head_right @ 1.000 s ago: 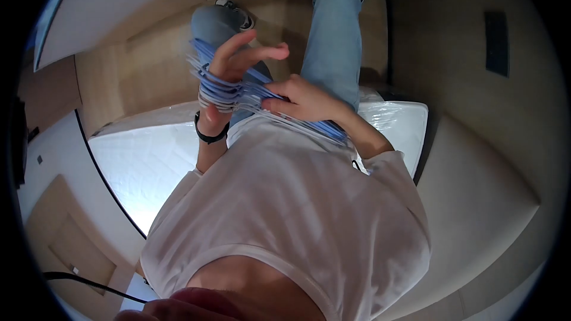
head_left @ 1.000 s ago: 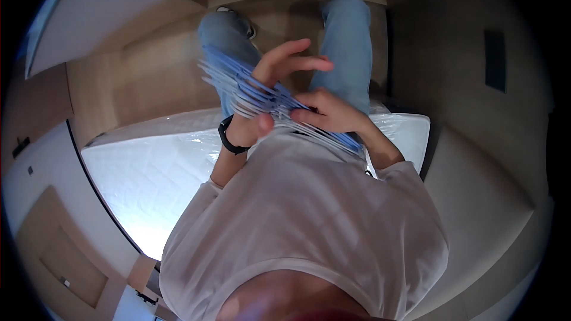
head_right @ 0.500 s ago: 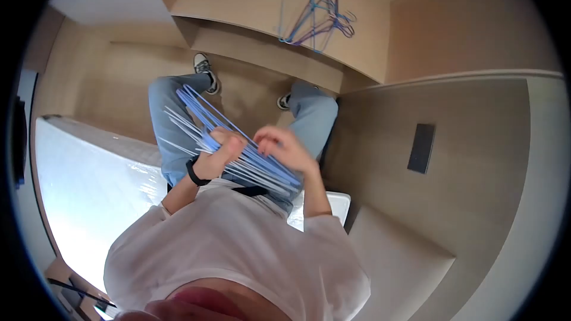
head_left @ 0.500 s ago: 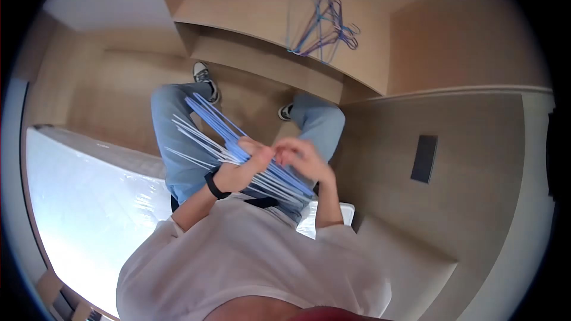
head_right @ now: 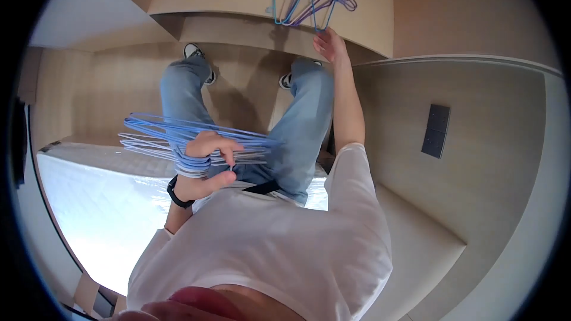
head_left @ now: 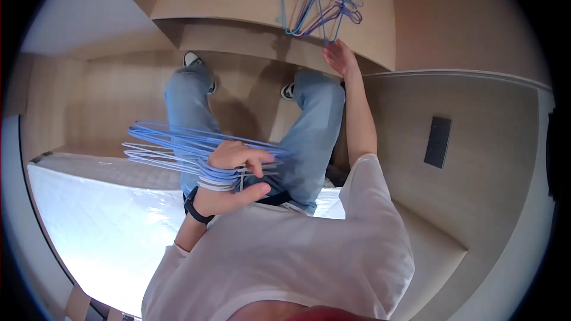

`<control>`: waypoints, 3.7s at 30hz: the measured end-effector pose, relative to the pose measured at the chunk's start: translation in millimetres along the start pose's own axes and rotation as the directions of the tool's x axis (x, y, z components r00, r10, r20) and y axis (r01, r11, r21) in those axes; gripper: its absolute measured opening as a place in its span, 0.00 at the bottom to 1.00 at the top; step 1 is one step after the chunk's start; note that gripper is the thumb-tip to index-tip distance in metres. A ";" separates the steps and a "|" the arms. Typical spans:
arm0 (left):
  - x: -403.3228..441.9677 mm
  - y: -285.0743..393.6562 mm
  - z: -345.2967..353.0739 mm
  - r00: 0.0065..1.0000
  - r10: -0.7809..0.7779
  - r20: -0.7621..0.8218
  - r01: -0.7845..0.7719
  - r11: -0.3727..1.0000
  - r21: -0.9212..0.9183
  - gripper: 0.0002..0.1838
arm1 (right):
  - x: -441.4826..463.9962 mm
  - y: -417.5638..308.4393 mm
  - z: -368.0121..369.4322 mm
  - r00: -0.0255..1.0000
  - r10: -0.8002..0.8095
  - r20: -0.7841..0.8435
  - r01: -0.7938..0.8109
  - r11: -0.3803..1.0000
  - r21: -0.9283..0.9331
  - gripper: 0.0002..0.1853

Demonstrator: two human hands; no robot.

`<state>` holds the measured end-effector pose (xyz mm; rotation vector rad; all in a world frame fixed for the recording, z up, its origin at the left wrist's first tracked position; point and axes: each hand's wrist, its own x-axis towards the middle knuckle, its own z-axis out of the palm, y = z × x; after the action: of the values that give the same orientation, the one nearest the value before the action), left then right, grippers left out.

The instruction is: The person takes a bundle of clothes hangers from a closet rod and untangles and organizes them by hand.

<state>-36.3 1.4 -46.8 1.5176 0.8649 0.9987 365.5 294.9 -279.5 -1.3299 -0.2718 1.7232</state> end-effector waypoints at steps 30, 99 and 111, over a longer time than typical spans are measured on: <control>-18.9 -4.1 17.5 0.909 0.123 -0.399 -0.075 0.988 0.133 0.46 | -337.3 136.0 61.4 0.519 -0.331 0.788 0.826 -0.044 -0.562 0.04; -0.8 -13.8 11.9 0.867 0.280 -0.413 -0.162 0.941 0.298 0.50 | -323.6 117.9 93.4 0.452 -0.344 0.823 0.876 -0.005 -0.482 0.09; -39.5 7.8 9.0 0.915 0.200 -0.351 -0.236 0.970 -0.061 0.43 | -340.2 146.2 67.4 0.572 -0.198 0.796 0.819 0.192 -0.541 0.08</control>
<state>-43.1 -39.3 -45.5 1.3942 0.8802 1.4828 232.5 -21.5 -125.2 -1.0294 -2.0966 1.1845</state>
